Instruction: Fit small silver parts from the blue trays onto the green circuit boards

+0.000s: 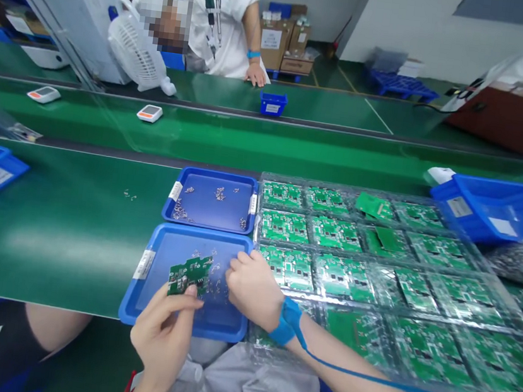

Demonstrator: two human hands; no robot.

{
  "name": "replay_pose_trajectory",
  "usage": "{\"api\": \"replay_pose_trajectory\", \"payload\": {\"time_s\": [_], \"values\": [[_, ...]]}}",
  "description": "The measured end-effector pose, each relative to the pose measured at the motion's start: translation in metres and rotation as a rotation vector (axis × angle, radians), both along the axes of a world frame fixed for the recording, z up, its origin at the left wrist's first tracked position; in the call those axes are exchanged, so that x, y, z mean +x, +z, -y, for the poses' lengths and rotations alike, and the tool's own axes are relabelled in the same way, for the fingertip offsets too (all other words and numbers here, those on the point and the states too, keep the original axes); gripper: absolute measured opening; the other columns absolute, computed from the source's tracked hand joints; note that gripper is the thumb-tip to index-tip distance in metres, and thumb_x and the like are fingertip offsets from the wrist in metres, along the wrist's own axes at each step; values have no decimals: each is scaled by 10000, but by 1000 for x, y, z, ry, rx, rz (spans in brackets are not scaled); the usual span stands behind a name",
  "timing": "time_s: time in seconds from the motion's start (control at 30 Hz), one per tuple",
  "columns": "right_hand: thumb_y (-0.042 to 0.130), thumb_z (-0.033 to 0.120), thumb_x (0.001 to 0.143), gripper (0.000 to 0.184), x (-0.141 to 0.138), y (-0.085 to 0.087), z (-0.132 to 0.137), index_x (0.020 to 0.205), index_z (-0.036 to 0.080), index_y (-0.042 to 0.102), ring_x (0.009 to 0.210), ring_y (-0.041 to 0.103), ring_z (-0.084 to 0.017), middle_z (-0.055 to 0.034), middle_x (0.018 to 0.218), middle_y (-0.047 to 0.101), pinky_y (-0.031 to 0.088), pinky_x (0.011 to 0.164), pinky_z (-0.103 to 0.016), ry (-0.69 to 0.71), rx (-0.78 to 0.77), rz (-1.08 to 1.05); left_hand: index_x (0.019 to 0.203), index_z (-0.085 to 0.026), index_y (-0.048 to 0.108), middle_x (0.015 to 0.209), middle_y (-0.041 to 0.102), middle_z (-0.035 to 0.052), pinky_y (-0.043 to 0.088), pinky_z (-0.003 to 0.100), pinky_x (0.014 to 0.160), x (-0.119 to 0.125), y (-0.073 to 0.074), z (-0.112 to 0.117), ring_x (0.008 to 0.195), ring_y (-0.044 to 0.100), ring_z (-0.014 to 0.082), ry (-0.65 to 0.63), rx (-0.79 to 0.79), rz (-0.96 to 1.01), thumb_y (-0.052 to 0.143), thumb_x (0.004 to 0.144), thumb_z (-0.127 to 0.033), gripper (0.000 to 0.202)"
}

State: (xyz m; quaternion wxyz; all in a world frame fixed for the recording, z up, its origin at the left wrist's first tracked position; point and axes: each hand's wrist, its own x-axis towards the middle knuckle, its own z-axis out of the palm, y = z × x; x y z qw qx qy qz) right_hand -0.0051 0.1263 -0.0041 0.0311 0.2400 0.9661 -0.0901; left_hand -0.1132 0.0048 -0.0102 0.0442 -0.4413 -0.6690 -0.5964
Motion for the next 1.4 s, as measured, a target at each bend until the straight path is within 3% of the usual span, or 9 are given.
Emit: {"api": "replay_pose_trajectory", "payload": {"time_s": [0.1,0.2,0.33,0.5,0.67,0.77,0.93,1.13,1.4], "values": [[676,172,811,53,4,5,0,806,128,705,885,561,-244,-104,828,672,414,770,-372,-23,-19,-14,668,-215,726,722,718,-20,547,162,583,-7,-7,5,624,691,107,35,-35,-4,708,812,-169,153],[654,205,855,55,13,15,1,825,161,669,883,560,-210,-58,868,667,413,790,-352,-56,-66,-61,856,-234,777,881,755,8,575,168,690,-10,-16,9,777,733,130,20,-147,-16,662,859,-200,120],[650,136,852,96,29,27,11,798,188,590,848,540,-149,13,839,627,402,787,-292,-154,-302,-390,1050,-236,762,1018,758,44,588,206,791,-4,-19,6,900,739,165,-125,-209,-31,679,856,-247,211],[611,112,863,136,43,27,28,780,194,540,803,518,-143,16,792,585,407,764,-287,-212,-433,-714,893,-242,783,849,748,20,591,205,716,12,-12,1,735,723,143,-265,-204,35,686,847,-227,108],[629,155,882,59,52,19,39,901,207,610,792,563,-133,6,844,608,464,712,-268,-302,-449,-981,788,-223,769,820,739,28,540,160,591,20,-9,-1,695,697,135,-221,-237,282,675,848,-289,130],[592,128,907,139,58,17,44,989,223,651,804,578,-123,0,864,596,481,685,-245,-372,-356,-1112,739,-206,759,761,731,29,505,139,521,20,-5,-5,631,680,126,-291,-232,398,685,834,-306,157],[599,142,922,179,61,19,48,1031,230,711,840,553,-151,-26,868,576,485,714,-285,-327,-119,-1030,717,-210,786,681,713,34,516,142,548,21,-3,-11,617,673,129,-464,-304,507,694,827,-333,189],[585,231,952,176,63,18,46,1039,266,733,874,531,-174,-48,912,543,475,713,-320,-262,-23,-945,815,-213,817,736,741,74,552,174,625,18,-11,-8,691,693,156,-550,-352,602,718,823,-400,212],[629,180,919,119,65,16,42,984,216,722,828,526,-166,-33,835,582,438,716,-325,-153,106,-1007,858,-234,821,739,749,72,565,180,626,18,-4,-14,701,705,163,-643,-387,620,696,844,-436,238]]}}
